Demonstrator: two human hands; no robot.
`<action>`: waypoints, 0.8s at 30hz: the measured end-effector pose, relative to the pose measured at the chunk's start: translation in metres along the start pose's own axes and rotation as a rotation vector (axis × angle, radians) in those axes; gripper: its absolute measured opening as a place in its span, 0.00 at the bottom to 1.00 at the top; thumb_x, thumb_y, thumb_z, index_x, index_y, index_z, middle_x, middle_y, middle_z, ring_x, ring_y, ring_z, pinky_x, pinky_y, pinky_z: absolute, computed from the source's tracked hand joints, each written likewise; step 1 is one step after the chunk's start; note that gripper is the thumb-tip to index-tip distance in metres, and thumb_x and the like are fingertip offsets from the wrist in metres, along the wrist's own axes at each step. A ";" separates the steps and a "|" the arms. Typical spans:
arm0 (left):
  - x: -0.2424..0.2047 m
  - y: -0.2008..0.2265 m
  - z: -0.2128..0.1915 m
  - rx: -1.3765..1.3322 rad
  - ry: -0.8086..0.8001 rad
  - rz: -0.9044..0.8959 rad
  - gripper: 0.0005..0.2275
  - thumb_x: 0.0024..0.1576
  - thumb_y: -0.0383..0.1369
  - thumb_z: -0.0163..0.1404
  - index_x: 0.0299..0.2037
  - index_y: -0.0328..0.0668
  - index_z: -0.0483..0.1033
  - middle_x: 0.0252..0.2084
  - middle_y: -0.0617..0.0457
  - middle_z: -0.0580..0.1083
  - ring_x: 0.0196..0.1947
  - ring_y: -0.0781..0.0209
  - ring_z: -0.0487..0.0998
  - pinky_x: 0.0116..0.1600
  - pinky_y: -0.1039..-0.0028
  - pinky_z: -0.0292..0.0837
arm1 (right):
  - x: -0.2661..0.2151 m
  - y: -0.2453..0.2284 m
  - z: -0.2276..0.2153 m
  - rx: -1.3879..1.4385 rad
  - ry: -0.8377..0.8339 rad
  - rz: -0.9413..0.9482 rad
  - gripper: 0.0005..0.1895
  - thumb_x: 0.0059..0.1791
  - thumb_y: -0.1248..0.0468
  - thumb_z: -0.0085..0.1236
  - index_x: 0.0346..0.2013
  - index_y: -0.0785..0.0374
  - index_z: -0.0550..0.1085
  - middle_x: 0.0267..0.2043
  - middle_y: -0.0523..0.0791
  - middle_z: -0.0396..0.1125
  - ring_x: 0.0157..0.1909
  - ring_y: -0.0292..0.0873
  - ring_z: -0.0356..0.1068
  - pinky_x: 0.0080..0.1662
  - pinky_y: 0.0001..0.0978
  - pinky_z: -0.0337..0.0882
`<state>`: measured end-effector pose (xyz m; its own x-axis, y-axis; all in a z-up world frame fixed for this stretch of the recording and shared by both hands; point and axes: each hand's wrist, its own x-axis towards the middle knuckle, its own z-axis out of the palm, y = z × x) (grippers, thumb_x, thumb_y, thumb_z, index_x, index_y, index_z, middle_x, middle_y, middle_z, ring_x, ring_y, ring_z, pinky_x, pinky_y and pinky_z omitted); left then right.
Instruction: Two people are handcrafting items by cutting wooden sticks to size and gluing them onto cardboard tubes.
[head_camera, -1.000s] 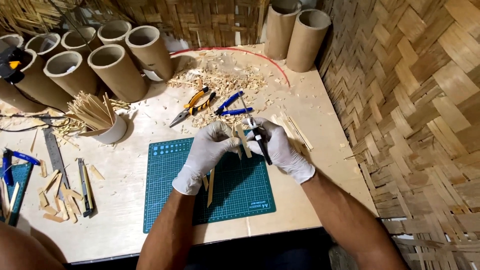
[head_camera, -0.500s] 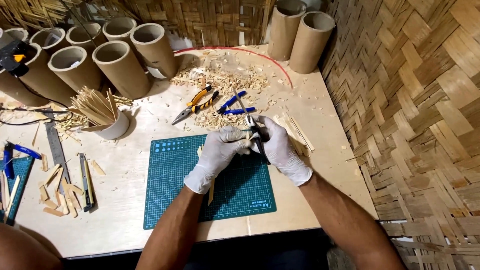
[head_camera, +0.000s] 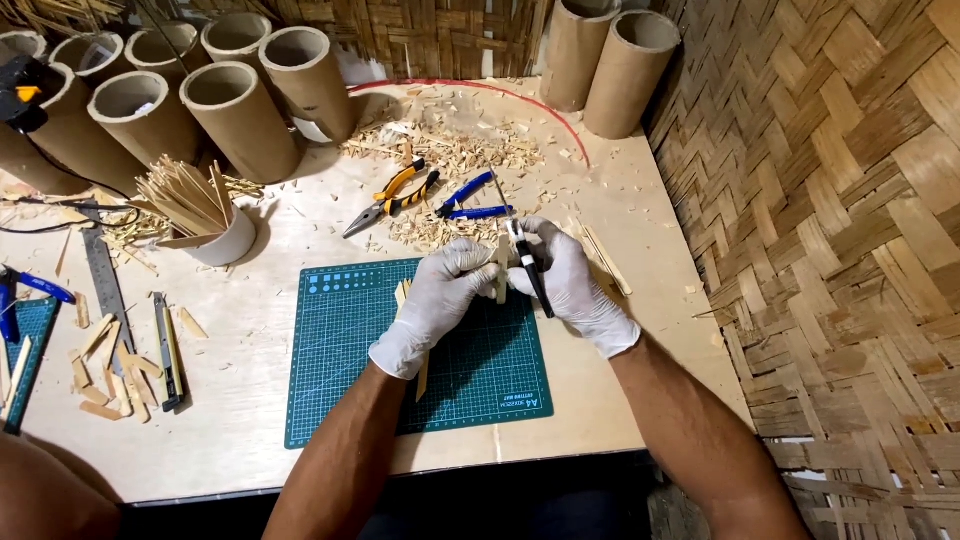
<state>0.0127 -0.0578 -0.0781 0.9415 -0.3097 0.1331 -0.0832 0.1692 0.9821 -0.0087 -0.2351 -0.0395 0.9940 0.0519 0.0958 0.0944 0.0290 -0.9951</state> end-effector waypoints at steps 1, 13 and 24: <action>0.000 0.001 0.000 0.000 0.001 0.000 0.06 0.56 0.24 0.59 0.43 0.35 0.84 0.35 0.48 0.74 0.25 0.60 0.82 0.32 0.78 0.83 | 0.000 0.003 -0.001 0.000 -0.001 0.001 0.34 0.36 0.69 0.72 0.57 0.61 0.72 0.29 0.45 0.71 0.31 0.34 0.71 0.34 0.21 0.74; -0.001 0.002 0.001 0.032 -0.035 -0.018 0.07 0.54 0.25 0.62 0.42 0.38 0.85 0.34 0.49 0.74 0.26 0.64 0.80 0.34 0.78 0.79 | -0.003 -0.005 0.004 -0.007 0.003 -0.041 0.36 0.35 0.73 0.70 0.58 0.58 0.74 0.28 0.46 0.72 0.30 0.36 0.72 0.36 0.22 0.75; -0.005 0.033 0.010 0.050 0.045 -0.032 0.08 0.54 0.20 0.60 0.42 0.32 0.84 0.34 0.46 0.75 0.26 0.60 0.82 0.33 0.76 0.84 | -0.005 0.005 0.001 0.043 -0.011 0.007 0.44 0.36 0.73 0.73 0.67 0.59 0.68 0.32 0.48 0.74 0.36 0.37 0.76 0.41 0.24 0.77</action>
<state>0.0022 -0.0601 -0.0448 0.9576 -0.2713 0.0966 -0.0682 0.1122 0.9913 -0.0130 -0.2337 -0.0448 0.9941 0.0629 0.0889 0.0843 0.0717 -0.9939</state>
